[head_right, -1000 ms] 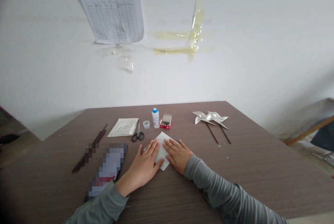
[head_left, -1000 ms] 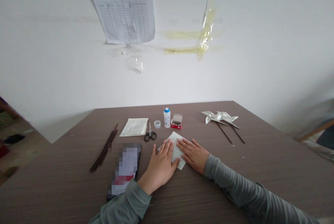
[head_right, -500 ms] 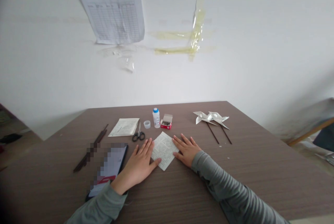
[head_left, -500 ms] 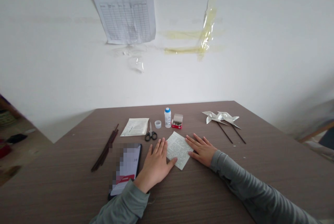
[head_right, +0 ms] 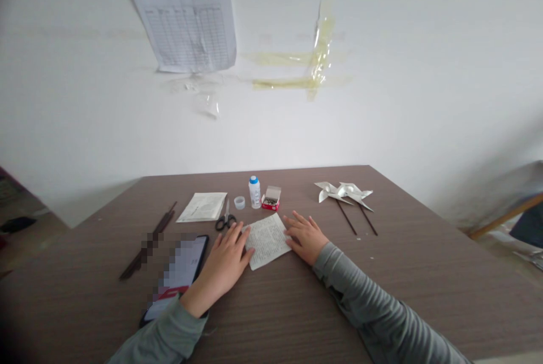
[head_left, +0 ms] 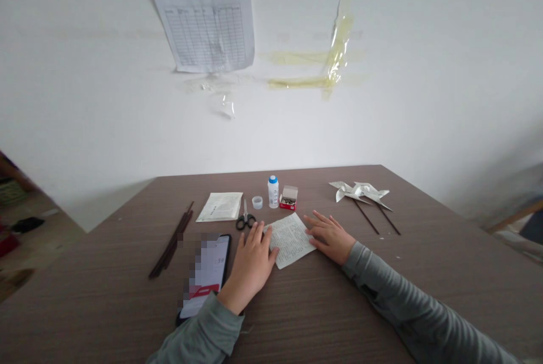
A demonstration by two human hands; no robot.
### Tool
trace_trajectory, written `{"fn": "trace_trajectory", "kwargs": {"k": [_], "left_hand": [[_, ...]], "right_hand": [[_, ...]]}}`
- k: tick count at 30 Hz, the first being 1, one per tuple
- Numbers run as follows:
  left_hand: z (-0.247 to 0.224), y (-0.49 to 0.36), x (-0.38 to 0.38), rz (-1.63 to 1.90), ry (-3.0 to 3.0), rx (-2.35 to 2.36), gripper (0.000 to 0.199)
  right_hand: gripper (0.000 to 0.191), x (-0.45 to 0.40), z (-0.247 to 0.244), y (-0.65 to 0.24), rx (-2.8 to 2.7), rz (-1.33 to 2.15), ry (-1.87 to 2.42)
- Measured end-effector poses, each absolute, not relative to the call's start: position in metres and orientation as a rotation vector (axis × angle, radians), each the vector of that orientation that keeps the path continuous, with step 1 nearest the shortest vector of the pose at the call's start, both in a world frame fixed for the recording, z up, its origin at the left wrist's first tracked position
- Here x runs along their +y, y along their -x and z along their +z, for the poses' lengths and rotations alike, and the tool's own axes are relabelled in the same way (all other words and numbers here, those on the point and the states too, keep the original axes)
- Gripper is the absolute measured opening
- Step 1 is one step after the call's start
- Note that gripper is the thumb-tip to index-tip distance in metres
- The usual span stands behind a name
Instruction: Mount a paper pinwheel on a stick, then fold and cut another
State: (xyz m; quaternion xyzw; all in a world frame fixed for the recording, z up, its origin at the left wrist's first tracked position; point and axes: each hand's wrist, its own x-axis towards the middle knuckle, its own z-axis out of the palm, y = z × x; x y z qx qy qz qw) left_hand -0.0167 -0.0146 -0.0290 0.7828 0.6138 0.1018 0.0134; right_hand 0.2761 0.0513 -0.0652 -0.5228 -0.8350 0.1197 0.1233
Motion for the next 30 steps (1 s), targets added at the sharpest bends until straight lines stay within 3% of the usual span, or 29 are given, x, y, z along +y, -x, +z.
{"fn": "trace_trajectory", "kwargs": {"k": [4, 11, 15, 22, 30], "left_hand": [[-0.024, 0.016, -0.014, 0.356, -2.436, 1.872, 0.06], [-0.012, 0.015, -0.016, 0.318, -2.391, 1.829, 0.059], [-0.011, 0.011, -0.02, 0.303, -2.39, 1.834, 0.05], [-0.009, 0.01, -0.019, 0.31, -2.408, 1.814, 0.051], [-0.005, 0.008, -0.015, 0.27, -2.362, 1.574, 0.055]], "right_hand": [[0.016, 0.055, -0.069, -0.278, -2.377, 0.374, 1.392], [0.019, 0.056, -0.074, -0.275, -2.341, 0.544, 1.179], [0.009, 0.057, -0.079, -0.275, -2.346, 0.477, 1.165], [0.026, 0.059, -0.074, -0.281, -2.431, 0.348, 1.035], [0.021, 0.059, -0.072, -0.285, -2.447, 0.323, 0.893]]}}
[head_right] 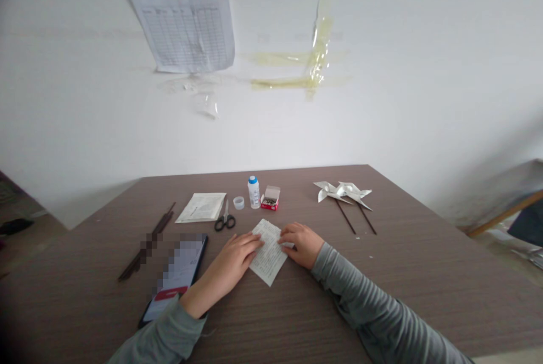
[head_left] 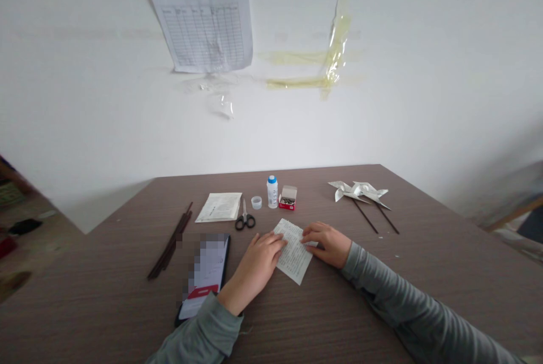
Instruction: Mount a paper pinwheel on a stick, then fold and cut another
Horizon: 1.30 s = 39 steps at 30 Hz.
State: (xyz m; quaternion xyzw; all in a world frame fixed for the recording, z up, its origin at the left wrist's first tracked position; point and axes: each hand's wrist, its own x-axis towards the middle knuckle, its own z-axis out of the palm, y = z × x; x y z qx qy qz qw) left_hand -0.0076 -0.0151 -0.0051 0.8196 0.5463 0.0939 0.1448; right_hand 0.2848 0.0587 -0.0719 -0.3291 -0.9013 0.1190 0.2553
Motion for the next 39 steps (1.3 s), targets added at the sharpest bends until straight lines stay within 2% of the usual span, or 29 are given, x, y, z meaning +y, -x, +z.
{"fn": "trace_trajectory", "kwargs": {"k": [4, 8, 14, 18, 24, 27, 31, 35, 39], "left_hand": [[-0.003, 0.01, -0.017, 0.252, -2.354, 1.522, 0.05], [-0.002, 0.013, -0.019, 0.266, -2.345, 1.482, 0.065], [0.0, 0.016, -0.019, 0.204, -2.347, 1.466, 0.083], [0.002, 0.017, -0.018, 0.178, -2.332, 1.461, 0.085], [-0.003, 0.018, -0.016, 0.243, -2.361, 1.47, 0.079], [-0.006, 0.019, -0.016, 0.324, -2.384, 1.465, 0.066], [-0.007, 0.02, -0.017, 0.367, -2.367, 1.451, 0.048], [-0.005, 0.018, -0.017, 0.395, -2.362, 1.473, 0.039], [-0.003, 0.016, -0.016, 0.441, -2.353, 1.476, 0.035]], "right_hand": [[0.019, 0.062, -0.078, -0.286, -2.484, 0.311, 0.926], [0.021, 0.064, -0.086, -0.285, -2.494, 0.294, 1.024], [0.043, 0.063, -0.082, -0.285, -2.525, 0.312, 1.115], [0.054, 0.06, -0.074, -0.286, -2.543, 0.36, 1.101], [0.068, 0.06, -0.073, -0.286, -2.557, 0.39, 1.115], [0.071, 0.058, -0.07, -0.286, -2.551, 0.397, 1.131], [0.066, 0.053, -0.063, -0.288, -2.544, 0.405, 1.103], [0.065, 0.051, -0.061, -0.285, -2.524, 0.415, 1.111], [0.057, 0.052, -0.067, -0.281, -2.514, 0.397, 1.122]]}}
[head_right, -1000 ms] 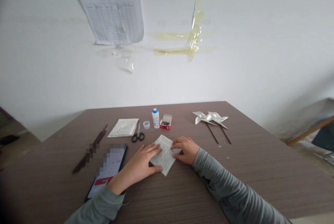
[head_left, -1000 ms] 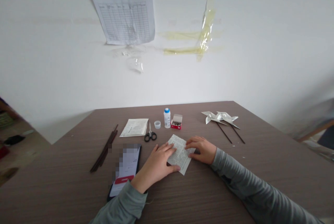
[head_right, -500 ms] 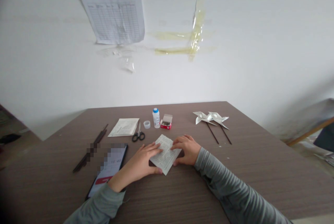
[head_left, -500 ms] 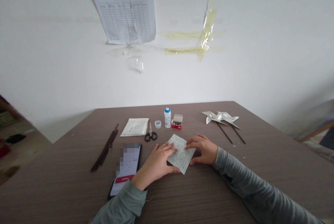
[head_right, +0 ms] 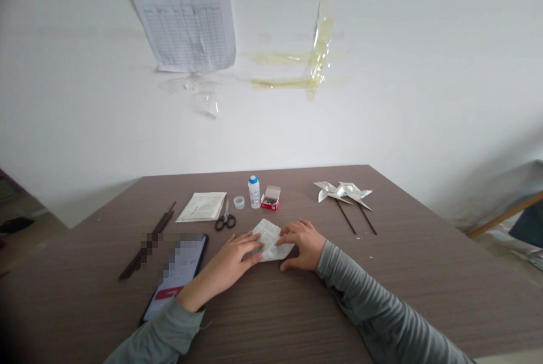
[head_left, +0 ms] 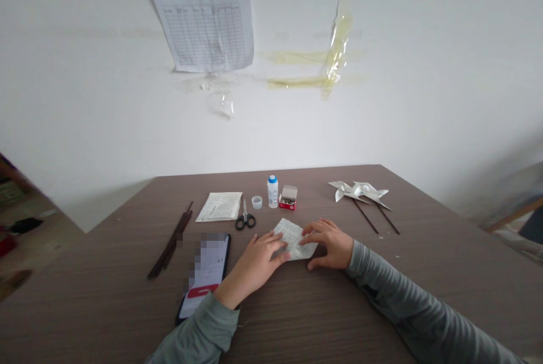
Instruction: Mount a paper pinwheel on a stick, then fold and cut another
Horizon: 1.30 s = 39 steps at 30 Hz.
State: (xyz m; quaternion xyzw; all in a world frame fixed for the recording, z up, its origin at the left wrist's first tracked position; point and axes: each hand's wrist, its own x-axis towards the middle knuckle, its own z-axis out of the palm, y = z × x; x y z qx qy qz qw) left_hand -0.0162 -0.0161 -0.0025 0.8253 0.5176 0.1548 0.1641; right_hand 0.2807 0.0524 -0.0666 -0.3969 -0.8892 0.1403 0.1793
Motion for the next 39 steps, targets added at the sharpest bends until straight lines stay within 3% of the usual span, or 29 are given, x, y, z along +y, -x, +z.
{"fn": "trace_trajectory", "kwargs": {"k": [8, 20, 24, 27, 30, 32, 35, 39], "left_hand": [[-0.004, 0.014, -0.012, 0.512, -2.337, 1.5, 0.035], [-0.007, 0.018, -0.008, 0.54, -2.353, 1.584, 0.025], [-0.007, 0.019, -0.007, 0.558, -2.326, 1.598, 0.028], [-0.012, 0.019, -0.006, 0.643, -2.299, 1.567, 0.043], [-0.019, 0.019, -0.004, 0.715, -2.296, 1.562, 0.059], [-0.022, 0.019, -0.003, 0.723, -2.302, 1.568, 0.065], [-0.022, 0.017, -0.004, 0.699, -2.34, 1.551, 0.062], [-0.019, 0.015, -0.006, 0.657, -2.373, 1.591, 0.047]], "right_hand": [[0.007, 0.057, -0.075, -0.282, -2.491, 0.289, 1.125], [0.04, 0.05, -0.053, -0.285, -2.373, 0.39, 1.231], [0.032, 0.05, -0.051, -0.284, -2.355, 0.405, 1.265], [0.019, 0.05, -0.055, -0.279, -2.283, 0.41, 1.273], [0.027, 0.049, -0.061, -0.276, -2.213, 0.394, 1.283], [0.02, 0.048, -0.063, -0.274, -2.21, 0.366, 1.286], [0.006, 0.047, -0.063, -0.272, -2.245, 0.297, 1.289], [0.011, 0.045, -0.06, -0.27, -2.286, 0.23, 1.302]]}}
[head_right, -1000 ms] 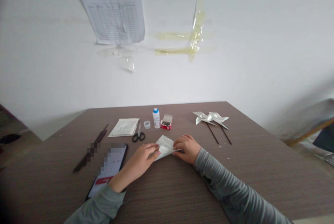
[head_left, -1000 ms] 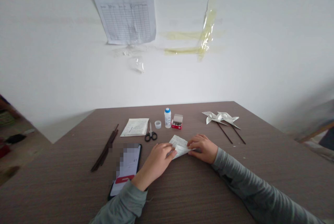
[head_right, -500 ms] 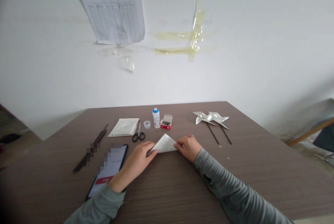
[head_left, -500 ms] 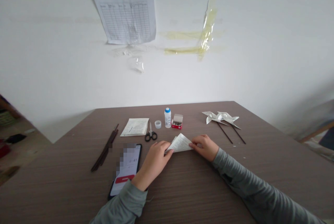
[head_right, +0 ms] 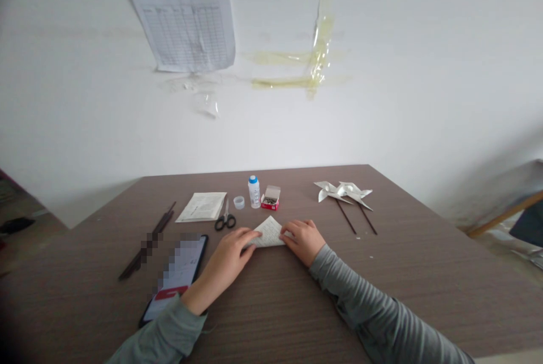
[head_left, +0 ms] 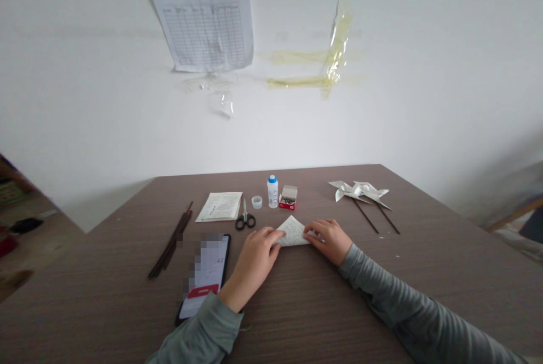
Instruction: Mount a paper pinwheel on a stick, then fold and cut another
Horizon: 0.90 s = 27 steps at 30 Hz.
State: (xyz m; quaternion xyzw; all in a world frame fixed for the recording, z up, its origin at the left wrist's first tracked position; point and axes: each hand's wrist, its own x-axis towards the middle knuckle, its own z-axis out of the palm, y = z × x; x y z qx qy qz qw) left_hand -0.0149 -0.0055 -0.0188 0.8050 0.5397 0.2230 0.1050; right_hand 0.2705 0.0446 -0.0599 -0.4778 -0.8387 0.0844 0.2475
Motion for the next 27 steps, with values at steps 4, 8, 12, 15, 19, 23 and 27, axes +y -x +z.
{"fn": "trace_trajectory", "kwargs": {"k": [4, 8, 12, 15, 19, 23, 27], "left_hand": [[-0.0203, 0.015, -0.0048, 0.67, -2.384, 1.607, 0.038], [-0.0242, 0.0167, -0.0033, 0.66, -2.408, 1.601, 0.035], [-0.0251, 0.0173, -0.0033, 0.656, -2.427, 1.597, 0.032], [-0.0254, 0.0175, -0.0032, 0.651, -2.429, 1.601, 0.031], [-0.0271, 0.0183, -0.0023, 0.639, -2.444, 1.587, 0.03], [-0.0279, 0.0186, -0.0019, 0.618, -2.452, 1.574, 0.032], [-0.0283, 0.0182, -0.0013, 0.624, -2.454, 1.562, 0.034]], "right_hand": [[0.016, 0.0425, -0.0603, -0.2701, -2.295, 0.202, 1.301], [0.021, 0.0418, -0.0614, -0.2709, -2.308, 0.175, 1.294], [0.023, 0.0403, -0.0608, -0.2706, -2.313, 0.178, 1.299], [0.023, 0.0395, -0.06, -0.2694, -2.314, 0.174, 1.32], [0.024, 0.0389, -0.0591, -0.2675, -2.324, 0.163, 1.355], [0.025, 0.0379, -0.0585, -0.2666, -2.328, 0.146, 1.356], [0.026, 0.0382, -0.0593, -0.2655, -2.325, 0.121, 1.364]]}}
